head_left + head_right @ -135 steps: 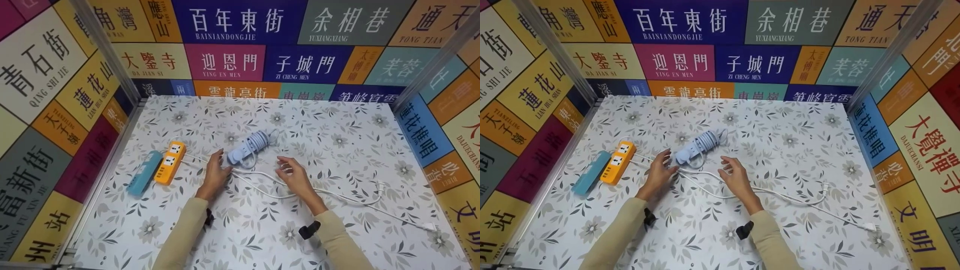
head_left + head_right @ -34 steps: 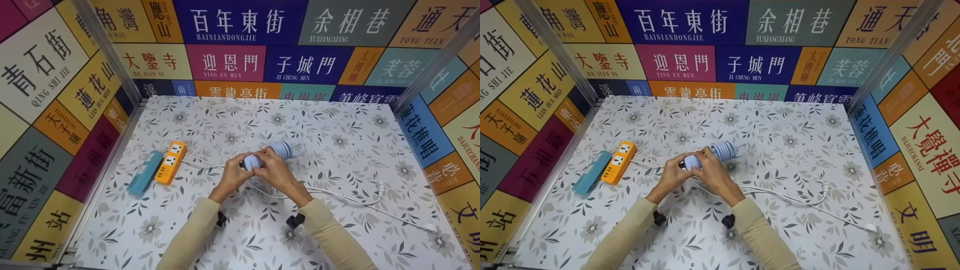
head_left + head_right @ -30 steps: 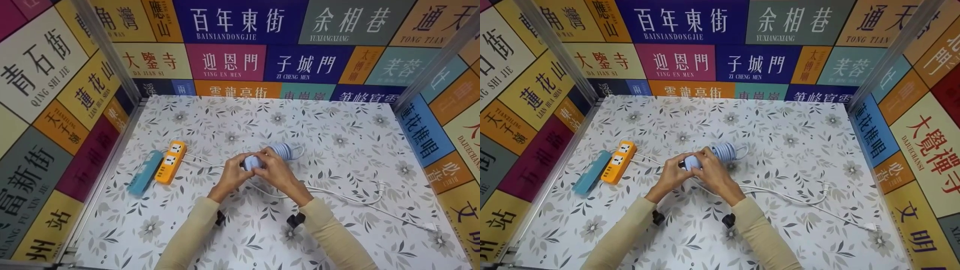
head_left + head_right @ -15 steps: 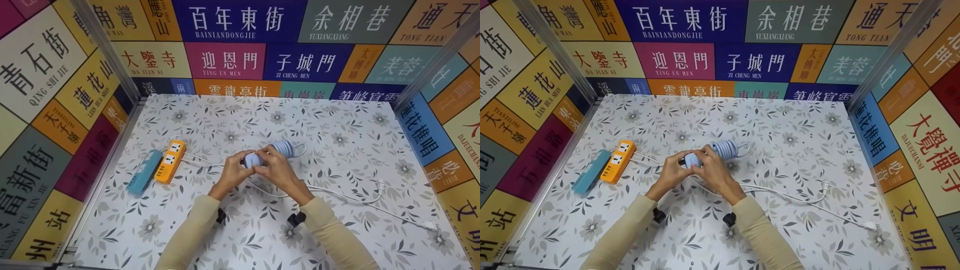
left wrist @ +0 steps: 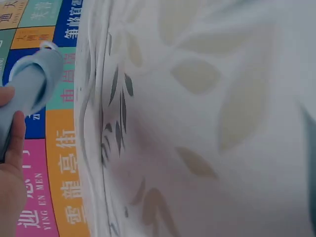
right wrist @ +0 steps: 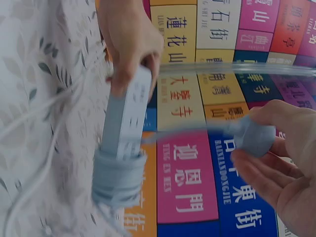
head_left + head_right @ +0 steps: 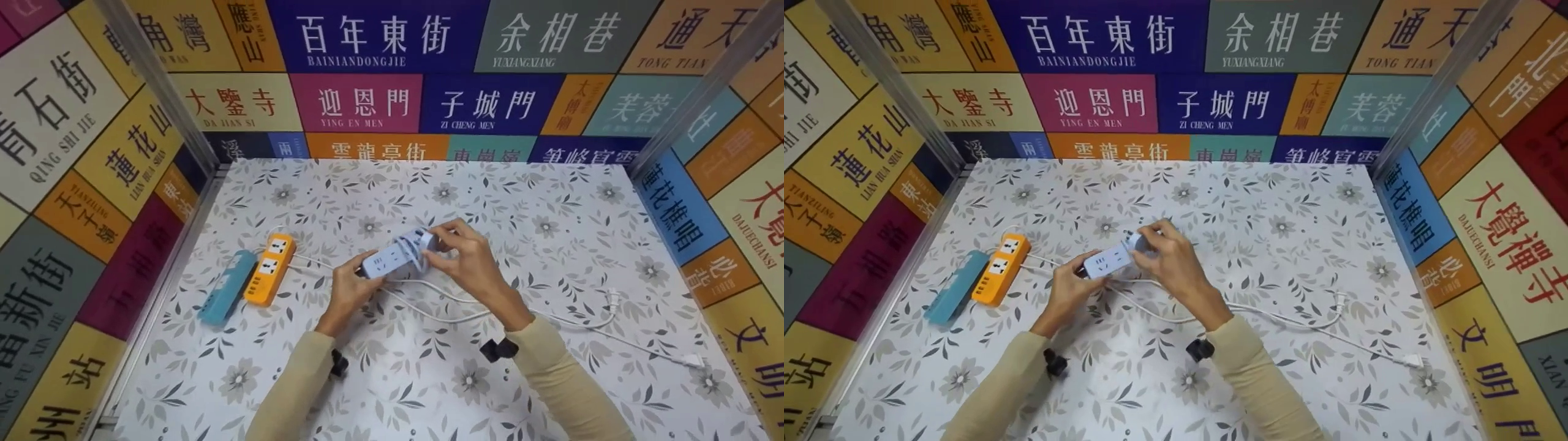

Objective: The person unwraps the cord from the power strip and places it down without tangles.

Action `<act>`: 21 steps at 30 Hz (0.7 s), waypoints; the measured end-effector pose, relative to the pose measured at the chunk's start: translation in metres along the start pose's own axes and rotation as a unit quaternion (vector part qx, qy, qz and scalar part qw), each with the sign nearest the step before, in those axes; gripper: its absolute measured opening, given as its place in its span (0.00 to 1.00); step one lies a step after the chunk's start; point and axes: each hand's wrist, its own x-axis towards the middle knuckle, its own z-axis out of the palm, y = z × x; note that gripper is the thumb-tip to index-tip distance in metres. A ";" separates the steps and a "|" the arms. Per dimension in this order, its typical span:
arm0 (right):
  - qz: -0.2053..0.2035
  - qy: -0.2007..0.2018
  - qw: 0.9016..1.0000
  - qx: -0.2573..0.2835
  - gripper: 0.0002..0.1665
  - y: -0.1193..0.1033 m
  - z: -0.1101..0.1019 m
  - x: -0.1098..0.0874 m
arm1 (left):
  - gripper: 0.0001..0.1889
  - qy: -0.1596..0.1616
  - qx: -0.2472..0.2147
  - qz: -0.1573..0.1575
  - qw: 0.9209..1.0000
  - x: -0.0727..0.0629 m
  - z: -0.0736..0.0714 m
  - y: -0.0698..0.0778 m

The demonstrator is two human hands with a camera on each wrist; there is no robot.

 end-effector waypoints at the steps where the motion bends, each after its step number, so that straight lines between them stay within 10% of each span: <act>1: -0.001 0.000 1.000 0.004 0.17 -0.001 -0.001 0.003 | 0.28 0.009 -0.005 -0.005 1.000 -0.001 -0.004 -0.001; 12: 0.009 0.002 0.999 0.042 0.19 0.000 0.013 -0.001 | 0.27 0.034 -0.021 -0.018 0.999 -0.006 -0.011 -0.003; 21: 0.101 -0.037 0.984 0.139 0.28 0.001 0.003 0.000 | 0.28 0.019 -0.033 -0.040 0.998 -0.005 -0.013 -0.001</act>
